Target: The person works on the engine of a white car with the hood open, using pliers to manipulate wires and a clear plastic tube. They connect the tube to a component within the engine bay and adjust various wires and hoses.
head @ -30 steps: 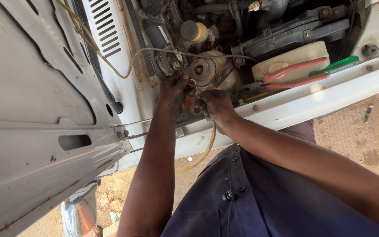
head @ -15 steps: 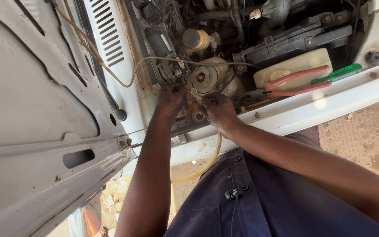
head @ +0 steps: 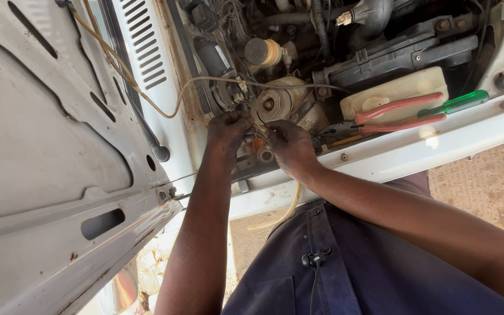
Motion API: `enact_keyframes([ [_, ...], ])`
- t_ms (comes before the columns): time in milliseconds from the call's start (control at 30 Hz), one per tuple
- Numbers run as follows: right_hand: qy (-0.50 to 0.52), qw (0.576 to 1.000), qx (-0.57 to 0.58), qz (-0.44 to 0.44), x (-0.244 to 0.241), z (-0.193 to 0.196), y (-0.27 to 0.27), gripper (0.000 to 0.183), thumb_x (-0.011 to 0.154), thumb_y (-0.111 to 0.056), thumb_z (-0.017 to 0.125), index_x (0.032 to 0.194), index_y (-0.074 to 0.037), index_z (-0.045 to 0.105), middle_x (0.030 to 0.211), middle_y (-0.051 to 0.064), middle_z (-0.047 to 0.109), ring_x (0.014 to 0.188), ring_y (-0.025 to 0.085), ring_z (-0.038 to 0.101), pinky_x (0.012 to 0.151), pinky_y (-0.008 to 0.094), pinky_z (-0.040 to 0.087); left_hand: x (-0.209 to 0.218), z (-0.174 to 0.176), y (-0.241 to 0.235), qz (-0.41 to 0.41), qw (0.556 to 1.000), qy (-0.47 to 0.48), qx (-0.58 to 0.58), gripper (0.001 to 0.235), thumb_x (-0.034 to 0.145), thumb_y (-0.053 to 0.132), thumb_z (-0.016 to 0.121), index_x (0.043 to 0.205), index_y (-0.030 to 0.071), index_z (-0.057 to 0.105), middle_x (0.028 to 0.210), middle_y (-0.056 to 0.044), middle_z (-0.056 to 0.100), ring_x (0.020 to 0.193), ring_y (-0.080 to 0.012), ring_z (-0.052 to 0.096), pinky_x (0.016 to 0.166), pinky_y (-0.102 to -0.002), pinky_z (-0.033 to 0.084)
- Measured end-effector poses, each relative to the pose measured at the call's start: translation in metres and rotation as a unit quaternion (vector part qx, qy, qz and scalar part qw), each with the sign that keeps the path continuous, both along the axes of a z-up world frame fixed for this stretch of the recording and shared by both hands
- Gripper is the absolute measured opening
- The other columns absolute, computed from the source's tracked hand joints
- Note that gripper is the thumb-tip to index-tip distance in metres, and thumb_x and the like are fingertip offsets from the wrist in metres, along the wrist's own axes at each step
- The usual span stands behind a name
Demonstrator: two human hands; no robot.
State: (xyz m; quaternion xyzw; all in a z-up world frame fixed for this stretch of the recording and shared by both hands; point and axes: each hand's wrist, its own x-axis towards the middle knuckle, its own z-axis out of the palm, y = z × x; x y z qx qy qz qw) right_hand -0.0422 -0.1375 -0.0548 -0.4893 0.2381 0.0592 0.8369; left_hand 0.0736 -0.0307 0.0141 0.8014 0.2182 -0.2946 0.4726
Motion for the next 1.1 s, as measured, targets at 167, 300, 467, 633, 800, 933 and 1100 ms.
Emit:
enact_keyframes([
  [167, -0.007, 0.998, 0.067, -0.005, -0.001, -0.002, 0.01, 0.026, 0.102, -0.011, 0.059, 0.122, 0.005, 0.063, 0.084, 0.008, 0.068, 0.067, 0.007, 0.065, 0.059, 0.023, 0.059, 0.006, 0.004, 0.003, -0.052, 0.997, 0.023, 0.05, 0.017, 0.098, 0.013, 0.069, 0.104, -0.002, 0.068, 0.084, -0.008, 0.069, 0.067, -0.0146, 0.066, 0.062, -0.03, 0.059],
  [300, -0.003, 0.997, 0.068, -0.019, 0.002, -0.004, 0.017, 0.026, 0.102, -0.009, 0.056, 0.121, 0.006, 0.064, 0.086, 0.008, 0.069, 0.069, 0.008, 0.065, 0.059, 0.024, 0.06, 0.0, 0.0, 0.008, -0.056, 0.996, 0.03, 0.055, 0.02, 0.099, 0.017, 0.07, 0.103, -0.003, 0.07, 0.081, -0.01, 0.07, 0.065, -0.0156, 0.064, 0.061, -0.031, 0.056],
  [467, 0.007, 0.998, 0.065, 0.004, 0.008, -0.015, 0.022, 0.024, 0.102, -0.008, 0.057, 0.12, 0.006, 0.066, 0.089, 0.01, 0.071, 0.072, 0.009, 0.066, 0.06, 0.023, 0.057, -0.003, -0.01, 0.018, -0.035, 0.999, 0.039, 0.008, 0.014, 0.096, 0.008, 0.066, 0.106, -0.002, 0.07, 0.084, -0.009, 0.072, 0.069, -0.0161, 0.067, 0.062, -0.031, 0.058],
  [633, -0.004, 0.992, 0.123, -0.043, 0.012, -0.023, 0.014, 0.022, 0.102, -0.006, 0.061, 0.118, 0.009, 0.067, 0.095, 0.011, 0.073, 0.078, 0.01, 0.07, 0.067, 0.022, 0.059, -0.002, -0.003, 0.014, 0.009, 0.997, 0.053, -0.059, 0.018, 0.092, 0.007, 0.072, 0.107, -0.002, 0.068, 0.089, -0.011, 0.073, 0.077, -0.0195, 0.072, 0.07, -0.032, 0.062],
  [800, 0.004, 0.991, 0.134, -0.022, 0.014, -0.026, 0.007, 0.027, 0.1, -0.009, 0.064, 0.122, 0.008, 0.068, 0.095, 0.011, 0.072, 0.076, 0.009, 0.067, 0.066, 0.02, 0.058, -0.008, 0.005, 0.014, 0.016, 0.998, 0.053, -0.037, 0.025, 0.092, 0.02, 0.074, 0.107, 0.0, 0.071, 0.09, -0.01, 0.074, 0.076, -0.0183, 0.068, 0.064, -0.032, 0.052],
  [933, 0.004, 0.99, 0.143, -0.005, 0.014, -0.027, 0.011, 0.029, 0.1, -0.009, 0.063, 0.125, 0.006, 0.065, 0.096, 0.01, 0.072, 0.078, 0.008, 0.068, 0.065, 0.019, 0.057, -0.007, -0.004, 0.015, -0.043, 0.999, 0.022, 0.009, 0.025, 0.095, 0.023, 0.072, 0.101, -0.001, 0.073, 0.086, -0.008, 0.073, 0.073, -0.0154, 0.066, 0.068, -0.03, 0.057],
  [1100, -0.021, 0.976, 0.217, 0.0, 0.013, -0.033, 0.009, 0.029, 0.101, -0.009, 0.064, 0.125, 0.008, 0.065, 0.098, 0.011, 0.072, 0.081, 0.009, 0.069, 0.069, 0.019, 0.058, 0.002, -0.012, 0.025, -0.109, 0.993, 0.017, 0.033, 0.028, 0.098, 0.025, 0.071, 0.096, -0.003, 0.072, 0.081, -0.008, 0.071, 0.07, -0.0162, 0.065, 0.067, -0.032, 0.057],
])
